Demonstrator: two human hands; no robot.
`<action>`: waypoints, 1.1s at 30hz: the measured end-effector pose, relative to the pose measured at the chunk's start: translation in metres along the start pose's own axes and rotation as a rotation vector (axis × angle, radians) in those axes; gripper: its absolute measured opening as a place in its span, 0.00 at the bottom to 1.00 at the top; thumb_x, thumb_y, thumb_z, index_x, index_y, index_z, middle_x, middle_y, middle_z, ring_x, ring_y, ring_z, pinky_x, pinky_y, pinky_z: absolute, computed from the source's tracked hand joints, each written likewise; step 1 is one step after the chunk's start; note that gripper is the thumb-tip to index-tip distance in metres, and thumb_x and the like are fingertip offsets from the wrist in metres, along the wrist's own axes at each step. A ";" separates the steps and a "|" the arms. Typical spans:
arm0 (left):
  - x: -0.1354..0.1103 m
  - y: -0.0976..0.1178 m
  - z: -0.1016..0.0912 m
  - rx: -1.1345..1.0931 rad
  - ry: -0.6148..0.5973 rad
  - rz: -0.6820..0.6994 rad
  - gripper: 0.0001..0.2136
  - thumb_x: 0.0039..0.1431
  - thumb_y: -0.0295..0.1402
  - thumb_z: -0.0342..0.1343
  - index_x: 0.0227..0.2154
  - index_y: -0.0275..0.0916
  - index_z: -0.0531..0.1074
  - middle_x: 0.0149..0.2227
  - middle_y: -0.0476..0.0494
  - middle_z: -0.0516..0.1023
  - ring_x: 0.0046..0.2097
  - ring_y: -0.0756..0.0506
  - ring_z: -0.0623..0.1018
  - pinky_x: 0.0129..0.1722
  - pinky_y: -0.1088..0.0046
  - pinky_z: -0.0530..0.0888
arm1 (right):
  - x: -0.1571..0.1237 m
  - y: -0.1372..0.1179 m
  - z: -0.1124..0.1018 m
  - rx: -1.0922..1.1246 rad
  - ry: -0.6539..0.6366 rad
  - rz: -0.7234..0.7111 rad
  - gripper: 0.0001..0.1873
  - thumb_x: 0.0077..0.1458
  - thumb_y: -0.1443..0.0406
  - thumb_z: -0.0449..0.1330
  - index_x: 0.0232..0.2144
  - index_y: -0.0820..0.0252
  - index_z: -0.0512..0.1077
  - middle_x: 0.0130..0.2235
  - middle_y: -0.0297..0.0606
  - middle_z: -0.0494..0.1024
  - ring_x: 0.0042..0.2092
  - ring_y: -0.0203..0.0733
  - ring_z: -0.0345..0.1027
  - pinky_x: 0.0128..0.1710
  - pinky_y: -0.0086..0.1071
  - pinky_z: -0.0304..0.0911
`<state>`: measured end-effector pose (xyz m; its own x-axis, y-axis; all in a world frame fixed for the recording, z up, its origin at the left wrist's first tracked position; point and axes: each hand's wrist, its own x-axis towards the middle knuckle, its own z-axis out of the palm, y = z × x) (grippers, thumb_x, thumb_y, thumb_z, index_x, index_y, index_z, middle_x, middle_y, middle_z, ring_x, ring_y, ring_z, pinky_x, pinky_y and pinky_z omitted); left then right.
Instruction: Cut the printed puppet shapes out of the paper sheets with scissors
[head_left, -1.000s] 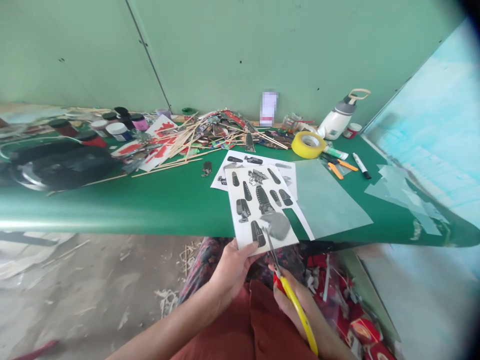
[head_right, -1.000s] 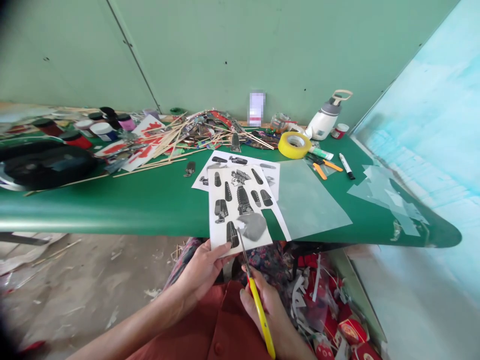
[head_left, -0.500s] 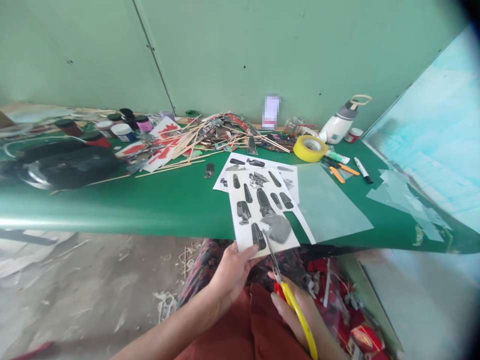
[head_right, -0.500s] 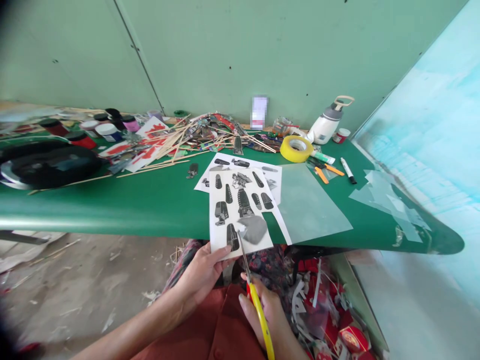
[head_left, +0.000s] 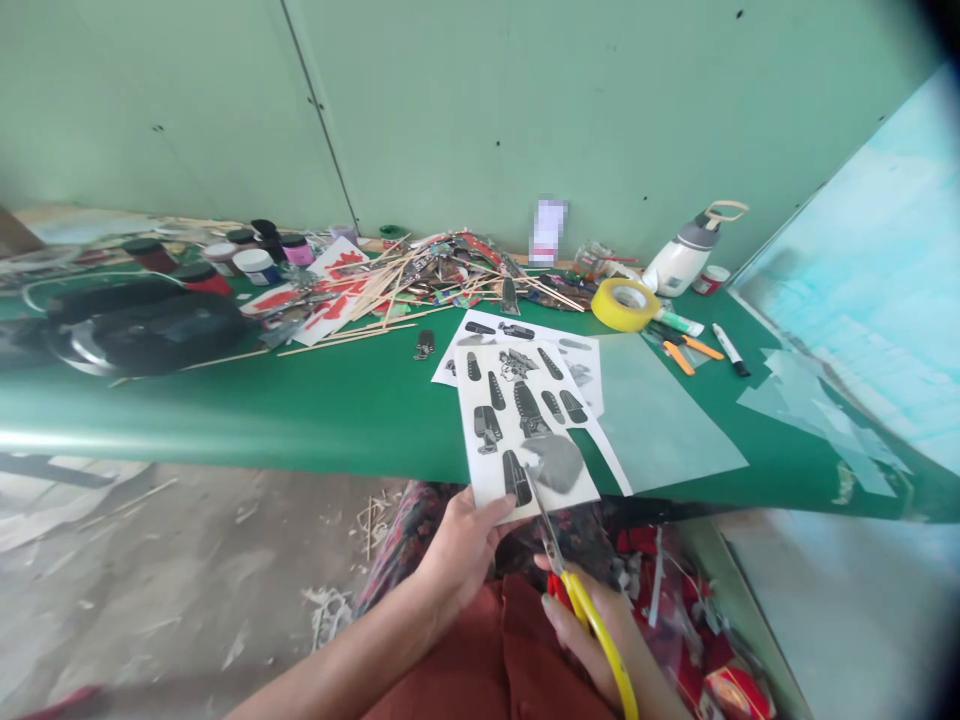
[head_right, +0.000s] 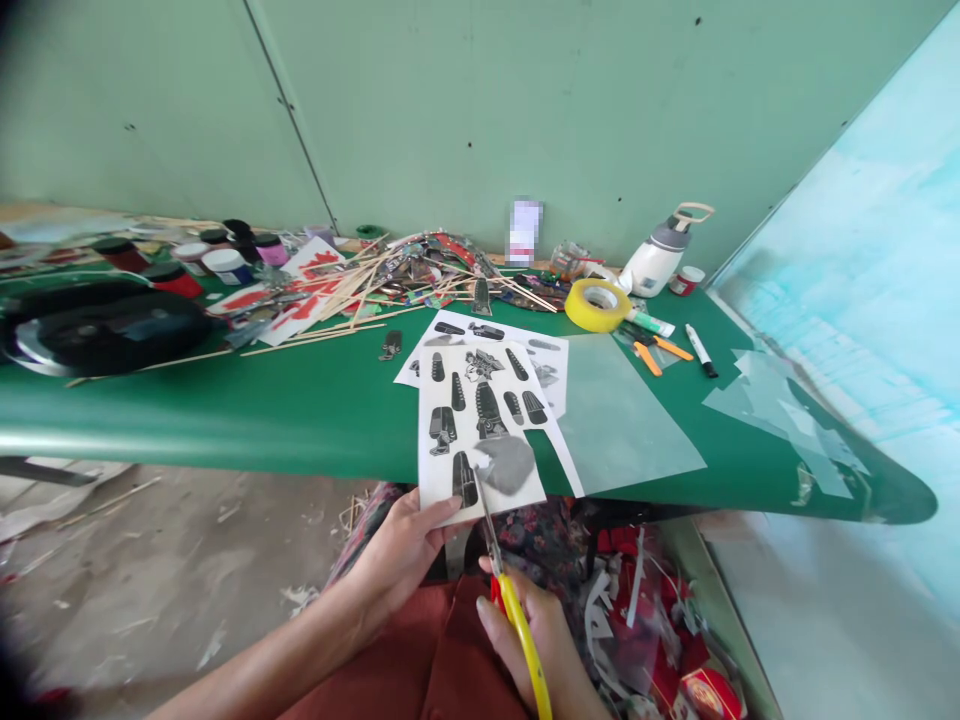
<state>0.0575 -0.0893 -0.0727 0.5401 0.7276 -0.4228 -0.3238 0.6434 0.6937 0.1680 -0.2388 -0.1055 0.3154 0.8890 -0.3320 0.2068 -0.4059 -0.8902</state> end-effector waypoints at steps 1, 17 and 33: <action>0.000 0.000 -0.001 0.003 -0.005 0.002 0.08 0.49 0.28 0.65 0.34 0.37 0.82 0.42 0.40 0.84 0.45 0.38 0.82 0.51 0.62 0.76 | 0.001 -0.001 0.000 0.001 -0.005 -0.005 0.30 0.58 0.47 0.57 0.53 0.62 0.74 0.21 0.30 0.68 0.22 0.37 0.63 0.25 0.28 0.63; -0.001 0.004 -0.005 0.001 -0.045 0.010 0.09 0.52 0.26 0.62 0.37 0.37 0.82 0.43 0.41 0.84 0.46 0.38 0.81 0.52 0.60 0.74 | 0.006 0.000 -0.003 -0.215 0.026 -0.231 0.18 0.65 0.57 0.52 0.46 0.63 0.75 0.32 0.42 0.80 0.31 0.44 0.75 0.37 0.32 0.70; -0.002 0.004 -0.005 0.009 -0.037 0.007 0.09 0.51 0.26 0.63 0.37 0.36 0.82 0.43 0.40 0.84 0.44 0.38 0.82 0.49 0.62 0.75 | 0.005 0.004 0.001 -0.080 -0.036 -0.120 0.22 0.64 0.53 0.52 0.49 0.64 0.72 0.22 0.33 0.71 0.23 0.39 0.66 0.25 0.29 0.64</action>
<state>0.0512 -0.0873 -0.0720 0.5663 0.7230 -0.3958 -0.3208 0.6356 0.7022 0.1697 -0.2360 -0.1105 0.2504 0.9387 -0.2368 0.3149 -0.3103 -0.8970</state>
